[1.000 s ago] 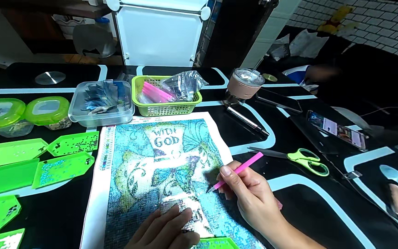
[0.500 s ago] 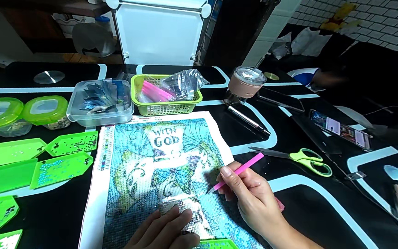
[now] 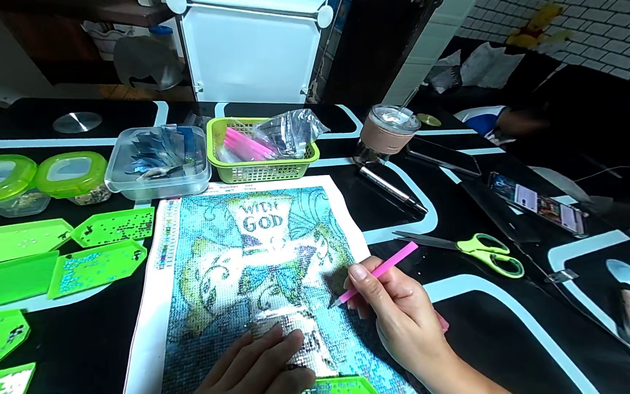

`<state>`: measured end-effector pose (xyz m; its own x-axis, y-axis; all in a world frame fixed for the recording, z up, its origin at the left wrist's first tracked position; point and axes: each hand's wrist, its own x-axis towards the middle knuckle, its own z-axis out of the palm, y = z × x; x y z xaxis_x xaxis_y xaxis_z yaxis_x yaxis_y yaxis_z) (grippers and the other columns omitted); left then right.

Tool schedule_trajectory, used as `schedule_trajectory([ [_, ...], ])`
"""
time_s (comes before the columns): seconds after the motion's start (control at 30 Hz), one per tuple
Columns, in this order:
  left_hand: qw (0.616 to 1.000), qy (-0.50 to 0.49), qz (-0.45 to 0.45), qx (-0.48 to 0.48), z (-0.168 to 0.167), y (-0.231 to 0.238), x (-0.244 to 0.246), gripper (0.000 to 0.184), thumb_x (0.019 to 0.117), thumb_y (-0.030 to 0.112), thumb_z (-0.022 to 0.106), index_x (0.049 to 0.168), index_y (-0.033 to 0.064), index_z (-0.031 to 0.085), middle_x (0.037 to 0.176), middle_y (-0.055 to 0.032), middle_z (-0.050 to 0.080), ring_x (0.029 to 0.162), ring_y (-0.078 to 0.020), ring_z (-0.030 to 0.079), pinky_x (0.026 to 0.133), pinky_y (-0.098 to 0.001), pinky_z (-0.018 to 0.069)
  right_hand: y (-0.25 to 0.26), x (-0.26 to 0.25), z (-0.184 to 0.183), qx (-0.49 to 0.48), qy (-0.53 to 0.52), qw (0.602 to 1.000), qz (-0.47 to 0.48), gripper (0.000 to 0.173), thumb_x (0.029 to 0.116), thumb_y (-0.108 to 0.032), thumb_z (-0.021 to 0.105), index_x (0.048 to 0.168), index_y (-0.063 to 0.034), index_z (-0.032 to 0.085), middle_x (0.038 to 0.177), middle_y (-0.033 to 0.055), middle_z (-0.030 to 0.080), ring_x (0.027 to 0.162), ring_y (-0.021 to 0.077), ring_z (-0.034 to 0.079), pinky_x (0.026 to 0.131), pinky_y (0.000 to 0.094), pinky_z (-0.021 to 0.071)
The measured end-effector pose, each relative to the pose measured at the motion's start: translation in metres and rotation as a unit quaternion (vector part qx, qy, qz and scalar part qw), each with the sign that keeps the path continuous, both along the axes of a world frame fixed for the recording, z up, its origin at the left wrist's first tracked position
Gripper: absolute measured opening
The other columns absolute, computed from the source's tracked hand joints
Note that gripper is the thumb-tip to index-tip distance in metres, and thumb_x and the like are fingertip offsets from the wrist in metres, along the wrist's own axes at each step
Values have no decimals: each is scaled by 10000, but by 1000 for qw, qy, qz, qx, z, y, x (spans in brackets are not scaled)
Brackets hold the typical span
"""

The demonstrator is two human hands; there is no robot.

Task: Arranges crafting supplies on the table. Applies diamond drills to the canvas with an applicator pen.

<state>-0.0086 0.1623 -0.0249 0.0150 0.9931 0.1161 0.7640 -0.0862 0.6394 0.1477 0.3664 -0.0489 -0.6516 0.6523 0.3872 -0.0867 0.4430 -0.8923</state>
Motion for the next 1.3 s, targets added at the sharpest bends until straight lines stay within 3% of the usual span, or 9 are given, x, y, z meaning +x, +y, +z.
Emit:
schedule_trajectory([
  [0.4,1000,6,0,4,-1,0,0,435,947,410,711,1239,87,703,1457,-149,602,1395,-342,525,1174,-510,364,-1,0,-1,31,-17,999,13,272,1086,-217,503,879,-106,640,719,-68,624,643,-32,595,588,120,496],
  [0.7,1000,2,-1,0,-1,-1,-1,433,953,410,706,1251,96,699,1468,-146,594,1409,-340,512,1182,-510,354,-5,0,3,199,-71,977,-1,329,1100,-259,480,897,-46,625,723,1,583,652,-15,540,607,123,449],
  [0.8,1000,5,-1,-2,0,-1,0,436,955,408,700,1253,91,697,1469,-148,593,1410,-342,511,1183,-510,351,-6,1,3,200,-68,977,1,325,1101,-263,484,907,-46,628,733,6,591,659,-9,553,612,127,461],
  [0.87,1000,10,2,2,0,-1,1,436,955,416,699,1249,94,699,1462,-143,600,1401,-340,520,1177,-507,361,-5,3,2,149,-49,988,6,302,1096,-255,503,920,-62,655,746,-22,623,673,-25,583,614,123,487],
  [1.03,1000,5,9,7,-2,-1,2,423,951,409,702,1236,96,707,1453,-138,609,1395,-342,528,1167,-510,372,-14,12,7,33,33,991,129,282,1108,-242,482,952,-62,632,782,-17,651,711,-30,626,640,130,527],
  [1.17,1000,2,15,11,-2,-1,2,417,943,400,715,1238,105,709,1444,-137,617,1387,-339,537,1162,-507,382,-22,11,8,93,14,974,207,293,1099,-203,491,901,-6,577,711,69,563,645,35,563,614,146,468],
  [1.3,1000,6,16,16,-3,0,2,415,941,407,716,1237,116,710,1443,-132,620,1385,-335,540,1157,-507,387,-22,9,7,128,11,967,220,289,1091,-181,501,877,-4,581,704,85,570,645,72,573,632,170,481],
])
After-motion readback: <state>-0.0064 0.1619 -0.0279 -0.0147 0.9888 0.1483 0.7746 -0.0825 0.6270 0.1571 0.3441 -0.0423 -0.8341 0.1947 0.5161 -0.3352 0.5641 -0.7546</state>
